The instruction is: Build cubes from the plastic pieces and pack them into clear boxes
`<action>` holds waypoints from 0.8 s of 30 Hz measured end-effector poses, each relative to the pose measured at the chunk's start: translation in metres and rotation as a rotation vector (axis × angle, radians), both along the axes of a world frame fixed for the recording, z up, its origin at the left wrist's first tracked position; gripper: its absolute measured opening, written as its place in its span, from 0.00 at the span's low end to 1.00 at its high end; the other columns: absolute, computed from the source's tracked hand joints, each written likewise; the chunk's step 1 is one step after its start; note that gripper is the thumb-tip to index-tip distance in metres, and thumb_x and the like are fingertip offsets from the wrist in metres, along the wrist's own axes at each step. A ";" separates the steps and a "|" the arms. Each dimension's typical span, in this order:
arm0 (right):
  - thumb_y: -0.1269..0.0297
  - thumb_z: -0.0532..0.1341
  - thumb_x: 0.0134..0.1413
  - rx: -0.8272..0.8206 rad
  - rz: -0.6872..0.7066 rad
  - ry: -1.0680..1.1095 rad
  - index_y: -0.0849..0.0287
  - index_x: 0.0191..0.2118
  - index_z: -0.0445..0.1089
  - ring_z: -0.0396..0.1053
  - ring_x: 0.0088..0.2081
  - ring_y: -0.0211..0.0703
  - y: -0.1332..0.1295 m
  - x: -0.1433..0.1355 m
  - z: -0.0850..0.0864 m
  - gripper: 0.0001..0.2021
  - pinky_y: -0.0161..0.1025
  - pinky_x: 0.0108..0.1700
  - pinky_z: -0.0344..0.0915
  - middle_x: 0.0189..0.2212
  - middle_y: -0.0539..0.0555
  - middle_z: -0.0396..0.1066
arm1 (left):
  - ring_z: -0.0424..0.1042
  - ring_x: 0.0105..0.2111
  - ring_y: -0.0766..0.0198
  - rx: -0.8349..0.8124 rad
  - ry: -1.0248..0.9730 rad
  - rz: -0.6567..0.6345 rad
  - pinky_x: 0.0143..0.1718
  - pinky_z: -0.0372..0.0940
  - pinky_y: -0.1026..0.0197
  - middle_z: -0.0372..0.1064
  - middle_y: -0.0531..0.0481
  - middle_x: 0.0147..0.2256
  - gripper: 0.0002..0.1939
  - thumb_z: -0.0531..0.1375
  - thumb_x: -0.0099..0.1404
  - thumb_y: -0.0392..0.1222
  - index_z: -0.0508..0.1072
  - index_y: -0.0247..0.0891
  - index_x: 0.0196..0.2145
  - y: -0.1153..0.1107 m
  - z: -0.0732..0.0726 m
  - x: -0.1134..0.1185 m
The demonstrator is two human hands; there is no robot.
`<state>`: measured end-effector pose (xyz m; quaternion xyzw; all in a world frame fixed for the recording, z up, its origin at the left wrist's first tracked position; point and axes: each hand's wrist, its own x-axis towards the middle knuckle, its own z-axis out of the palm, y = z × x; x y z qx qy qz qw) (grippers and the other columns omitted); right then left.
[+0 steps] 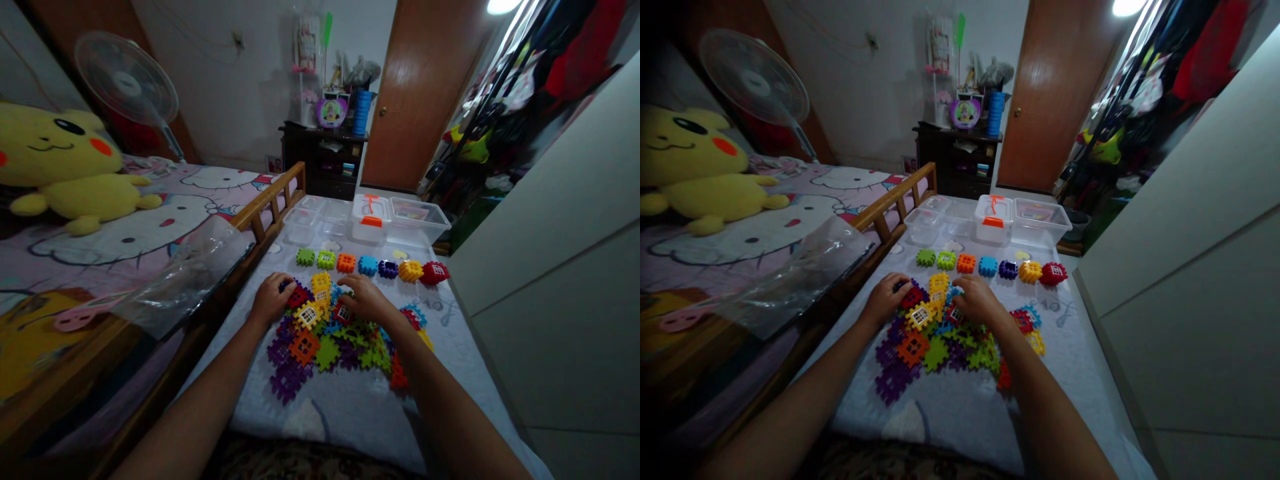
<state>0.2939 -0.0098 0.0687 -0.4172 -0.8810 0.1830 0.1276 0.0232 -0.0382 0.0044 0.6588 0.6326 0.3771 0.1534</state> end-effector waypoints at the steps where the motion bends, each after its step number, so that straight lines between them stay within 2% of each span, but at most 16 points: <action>1: 0.72 0.60 0.56 0.014 0.033 0.007 0.60 0.53 0.72 0.68 0.56 0.47 0.002 -0.006 -0.003 0.19 0.43 0.59 0.59 0.54 0.60 0.73 | 0.72 0.43 0.55 -0.001 -0.001 0.000 0.50 0.66 0.53 0.73 0.47 0.39 0.13 0.55 0.64 0.50 0.73 0.40 0.34 0.000 0.000 0.000; 4: 0.74 0.59 0.56 0.034 0.085 -0.030 0.59 0.55 0.71 0.67 0.56 0.47 0.006 -0.017 -0.009 0.20 0.44 0.60 0.57 0.55 0.59 0.72 | 0.72 0.43 0.55 0.002 0.002 -0.002 0.51 0.66 0.53 0.73 0.47 0.39 0.12 0.55 0.64 0.50 0.74 0.41 0.34 0.000 0.001 0.000; 8: 0.67 0.56 0.62 0.041 0.026 -0.160 0.58 0.52 0.73 0.69 0.49 0.47 0.004 -0.018 -0.009 0.15 0.41 0.54 0.60 0.47 0.59 0.74 | 0.72 0.43 0.55 0.011 0.009 0.003 0.51 0.65 0.53 0.73 0.46 0.39 0.12 0.55 0.64 0.50 0.73 0.41 0.34 0.000 0.000 0.001; 13: 0.63 0.53 0.65 0.038 -0.016 -0.264 0.60 0.38 0.77 0.70 0.42 0.45 0.003 -0.014 -0.004 0.15 0.38 0.47 0.60 0.37 0.58 0.74 | 0.72 0.43 0.55 0.019 0.014 -0.002 0.51 0.65 0.52 0.73 0.46 0.39 0.12 0.55 0.64 0.49 0.74 0.40 0.34 0.001 -0.002 0.000; 15: 0.63 0.52 0.66 0.044 -0.029 -0.260 0.60 0.36 0.77 0.70 0.41 0.45 0.006 -0.016 -0.004 0.16 0.38 0.46 0.60 0.37 0.58 0.74 | 0.72 0.43 0.55 0.018 0.016 -0.001 0.51 0.65 0.52 0.73 0.46 0.39 0.12 0.55 0.64 0.49 0.74 0.40 0.34 0.001 -0.002 0.000; 20: 0.65 0.54 0.63 0.058 -0.071 -0.163 0.61 0.47 0.74 0.69 0.50 0.47 0.017 -0.035 -0.005 0.13 0.39 0.52 0.60 0.48 0.60 0.73 | 0.72 0.43 0.55 0.014 0.016 0.002 0.50 0.66 0.53 0.73 0.46 0.38 0.12 0.55 0.64 0.50 0.74 0.41 0.34 0.001 0.000 0.000; 24: 0.62 0.58 0.60 0.001 -0.075 -0.222 0.62 0.52 0.70 0.68 0.53 0.52 0.024 -0.055 -0.008 0.17 0.42 0.53 0.61 0.52 0.63 0.72 | 0.72 0.43 0.54 0.023 0.013 -0.003 0.50 0.65 0.52 0.73 0.46 0.38 0.13 0.55 0.64 0.49 0.74 0.40 0.34 0.001 -0.001 0.000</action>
